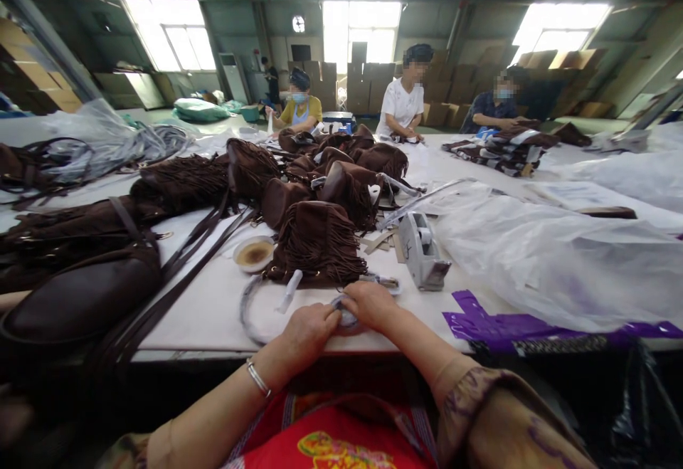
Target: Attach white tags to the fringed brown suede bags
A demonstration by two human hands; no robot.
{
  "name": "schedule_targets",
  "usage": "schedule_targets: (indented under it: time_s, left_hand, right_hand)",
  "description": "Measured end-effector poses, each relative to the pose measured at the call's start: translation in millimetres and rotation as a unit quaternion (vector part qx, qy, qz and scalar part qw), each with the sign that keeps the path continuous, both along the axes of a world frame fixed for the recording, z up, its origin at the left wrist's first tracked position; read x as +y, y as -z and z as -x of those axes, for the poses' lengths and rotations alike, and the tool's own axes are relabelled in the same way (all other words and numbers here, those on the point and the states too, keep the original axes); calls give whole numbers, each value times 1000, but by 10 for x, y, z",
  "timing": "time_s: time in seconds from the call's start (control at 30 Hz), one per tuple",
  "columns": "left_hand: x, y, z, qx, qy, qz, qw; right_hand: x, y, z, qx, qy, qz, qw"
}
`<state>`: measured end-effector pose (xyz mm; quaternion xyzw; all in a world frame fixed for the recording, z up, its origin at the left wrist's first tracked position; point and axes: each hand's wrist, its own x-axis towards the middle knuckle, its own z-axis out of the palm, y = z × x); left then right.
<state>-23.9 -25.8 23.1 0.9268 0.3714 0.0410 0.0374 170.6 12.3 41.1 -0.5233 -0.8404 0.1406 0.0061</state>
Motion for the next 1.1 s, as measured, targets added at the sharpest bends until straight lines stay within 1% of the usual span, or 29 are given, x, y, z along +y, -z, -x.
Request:
schedule_targets:
  time_s: [0.07,0.1,0.17,0.2,0.27,0.33,0.4,0.47,0.5,0.53,0.57,0.63,0.7,0.73,0.77,0.83,0.9,1.0,1.07,1.1]
  left_hand:
    - [-35,51,-81,-15,-19,-2,1000]
    - [-57,73,-118,-20,-28,-3,999]
    - [-95,95,-169,-28,-41,-1,999]
    - [-107,91,-176,-29,-43,3,999]
    - [-109,55,-148,-22,-33,15,999]
    - [-86,1,-69,-8,-11,23,1000]
    - [-55,-38,27,6,3,20,1000]
    - [-39,-34,92,13,2,9,1000]
    - [-41,-13,102,10,-4,4,1000]
    - [-51,20,96,2,-12,0,1000]
    - [-66,61,75,-9,-25,-5,1000]
    - [-106,149,2,-33,-64,-12,997]
    - [-146,212,-78,-48,-100,-15,994]
    - [-160,223,-108,-50,-111,-14,993]
    - [-170,218,-123,-49,-117,-10,992]
    - [-173,162,-103,-43,-111,3,993]
    - [-157,65,-11,-33,-78,16,996]
    - [-118,-61,188,-17,-38,11,999]
    - [-106,-71,281,-4,-39,0,999]
    - [-109,-47,299,-1,-43,-5,999]
  right_hand:
    - [-58,20,42,-7,89,14,996]
    - [-85,26,60,-17,116,20,993]
    - [-118,28,79,-37,132,28,990]
    - [-119,23,78,-43,123,30,991]
    - [-91,4,54,-42,67,30,996]
    - [-36,-19,13,-29,-20,23,999]
    - [19,-36,-22,-20,-107,11,994]
    - [52,-38,-27,-12,-159,3,987]
    - [55,-33,-16,-8,-165,-4,986]
    - [48,-23,4,-2,-154,-12,988]
    - [31,-11,30,5,-123,-23,992]
    - [-25,18,93,11,-19,-35,999]
    - [-89,44,158,-6,83,-26,996]
    - [-113,52,186,-21,108,-17,994]
    - [-126,55,208,-37,114,-9,993]
    - [-113,48,228,-54,87,-3,995]
    - [-53,26,216,-51,37,2,998]
    - [74,-7,173,-30,-84,4,996]
    - [141,-14,167,-13,-166,-3,986]
    - [161,-11,179,-6,-186,-9,982]
